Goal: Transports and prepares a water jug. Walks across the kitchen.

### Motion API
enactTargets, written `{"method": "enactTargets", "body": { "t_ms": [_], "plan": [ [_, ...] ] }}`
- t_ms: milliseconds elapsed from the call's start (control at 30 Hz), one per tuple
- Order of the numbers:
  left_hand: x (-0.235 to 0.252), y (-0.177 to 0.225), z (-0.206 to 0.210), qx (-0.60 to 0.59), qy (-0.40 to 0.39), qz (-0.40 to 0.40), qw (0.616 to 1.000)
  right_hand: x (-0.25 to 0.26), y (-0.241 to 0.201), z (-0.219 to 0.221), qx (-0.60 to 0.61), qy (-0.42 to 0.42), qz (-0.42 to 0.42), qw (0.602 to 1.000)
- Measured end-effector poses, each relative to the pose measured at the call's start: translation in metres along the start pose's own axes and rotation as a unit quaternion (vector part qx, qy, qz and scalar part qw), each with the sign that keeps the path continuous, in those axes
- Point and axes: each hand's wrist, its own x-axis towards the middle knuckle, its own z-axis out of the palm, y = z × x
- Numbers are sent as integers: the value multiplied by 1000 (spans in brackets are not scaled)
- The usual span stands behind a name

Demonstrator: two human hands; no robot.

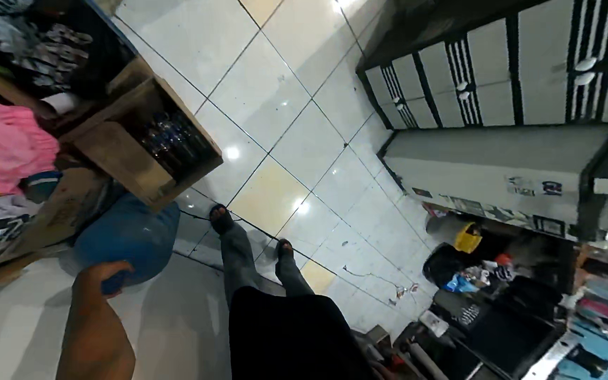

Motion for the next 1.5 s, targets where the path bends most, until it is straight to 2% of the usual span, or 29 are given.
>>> {"method": "enactTargets", "body": {
  "t_ms": [167, 433, 633, 800, 933, 1000, 1133, 1200, 1267, 1400, 1467, 1500],
  "plan": [
    [-2, 5, 10, 68, 17, 3, 998, 12, -6, 1, 73, -5, 1, 997],
    [-36, 28, 76, 180, 60, -7, 982, 77, 62, 2, 122, 47, 4, 991],
    [-58, 59, 144, 262, 120, 27, 957, 123, 100, -22, 200, 64, -32, 977],
    [-87, 98, 230, 396, 167, 48, 902, 165, 142, -53, 266, 49, -60, 961],
    [-101, 143, 289, 413, 148, 21, 898, 183, 172, -67, 328, 27, -21, 944],
    [-117, 162, 319, 410, 132, 14, 903, 185, 185, -70, 372, 13, 1, 928],
    [-150, 199, 387, 457, 132, 12, 880, 196, 211, -59, 488, -29, 45, 871],
    [-177, 221, 429, 460, 135, 23, 877, 197, 215, -56, 554, -48, 69, 829],
    [-184, 248, 470, 481, 134, 30, 866, 199, 219, -52, 613, -50, 81, 785],
    [-232, 295, 565, 607, 173, 14, 775, 195, 231, -47, 642, -51, 54, 763],
    [-298, 299, 618, 629, 184, 44, 754, 193, 238, -34, 671, -41, 72, 736],
    [-335, 295, 630, 649, 144, 75, 743, 187, 238, -23, 686, -45, 89, 721]
  ]
}}
